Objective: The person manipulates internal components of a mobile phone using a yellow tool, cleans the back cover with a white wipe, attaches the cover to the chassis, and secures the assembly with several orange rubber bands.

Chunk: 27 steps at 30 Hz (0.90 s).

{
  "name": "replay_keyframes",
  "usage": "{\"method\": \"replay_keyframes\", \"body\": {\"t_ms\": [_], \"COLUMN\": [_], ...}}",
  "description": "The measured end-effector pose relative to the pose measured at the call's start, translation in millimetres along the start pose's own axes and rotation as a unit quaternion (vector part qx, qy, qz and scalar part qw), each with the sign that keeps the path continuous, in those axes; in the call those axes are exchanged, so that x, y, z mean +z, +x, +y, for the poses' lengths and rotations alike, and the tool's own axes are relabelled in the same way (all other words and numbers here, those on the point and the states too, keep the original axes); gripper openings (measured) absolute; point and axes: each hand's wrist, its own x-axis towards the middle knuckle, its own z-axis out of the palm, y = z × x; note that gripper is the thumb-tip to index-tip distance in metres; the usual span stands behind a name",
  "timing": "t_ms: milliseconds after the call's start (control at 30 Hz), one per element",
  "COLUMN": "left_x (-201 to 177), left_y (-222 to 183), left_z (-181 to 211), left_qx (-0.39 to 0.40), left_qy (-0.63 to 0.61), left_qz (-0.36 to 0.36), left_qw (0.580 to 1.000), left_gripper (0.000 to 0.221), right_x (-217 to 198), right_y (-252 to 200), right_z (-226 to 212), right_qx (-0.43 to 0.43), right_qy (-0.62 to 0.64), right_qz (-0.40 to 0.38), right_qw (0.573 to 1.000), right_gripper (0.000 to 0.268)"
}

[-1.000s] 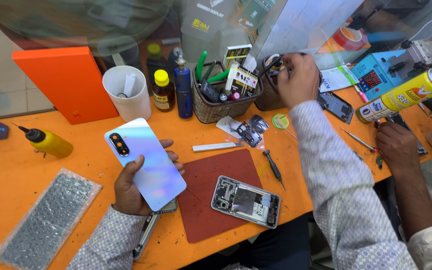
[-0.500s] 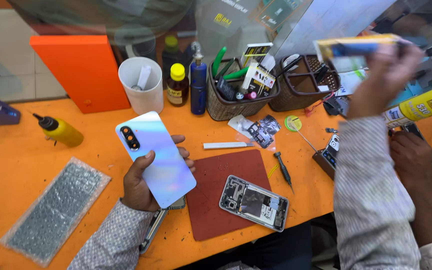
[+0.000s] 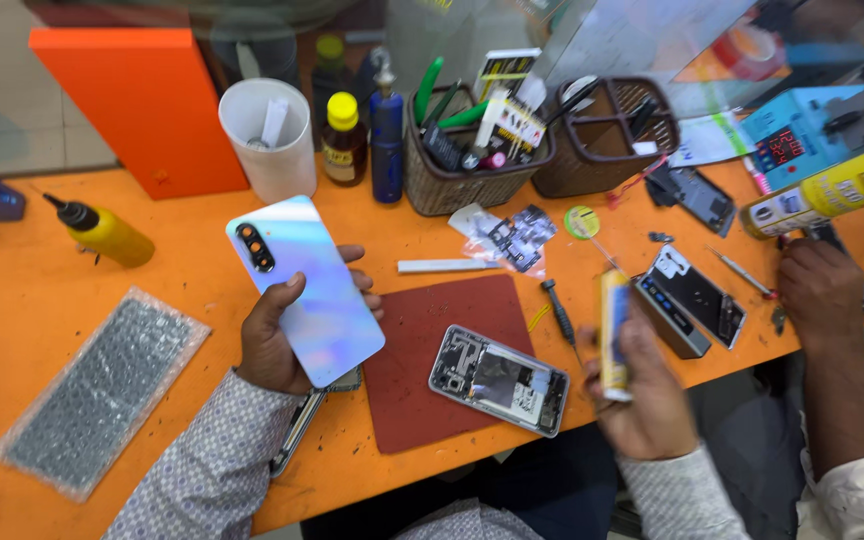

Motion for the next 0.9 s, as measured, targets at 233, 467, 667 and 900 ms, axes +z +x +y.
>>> {"method": "replay_keyframes", "body": {"t_ms": [233, 467, 667, 900], "left_x": [0.0, -0.9, 0.6, -2.2], "left_y": [0.4, 0.9, -0.4, -1.7], "left_z": [-1.1, -1.3, -1.4, -0.1], "left_qx": [-0.006, 0.002, 0.0, 0.002], "left_qy": [-0.004, -0.001, 0.007, 0.0], "left_qz": [0.009, 0.009, 0.016, -0.002], "left_qw": [1.0, 1.0, 1.0, 1.0], "left_gripper": [0.078, 0.08, 0.081, 0.076], "right_x": [-3.4, 5.8, -9.3, 9.1], "right_y": [-23.4, -20.9, -12.1, -7.2], "right_z": [18.4, 22.0, 34.3, 40.8], "right_qx": [0.01, -0.073, -0.121, -0.071], "right_qy": [-0.089, -0.26, -0.234, -0.259], "right_qz": [0.101, 0.025, 0.064, 0.116], "right_qw": [0.991, 0.963, 0.963, 0.956], "right_gripper": [0.066, 0.087, 0.072, 0.031]}}
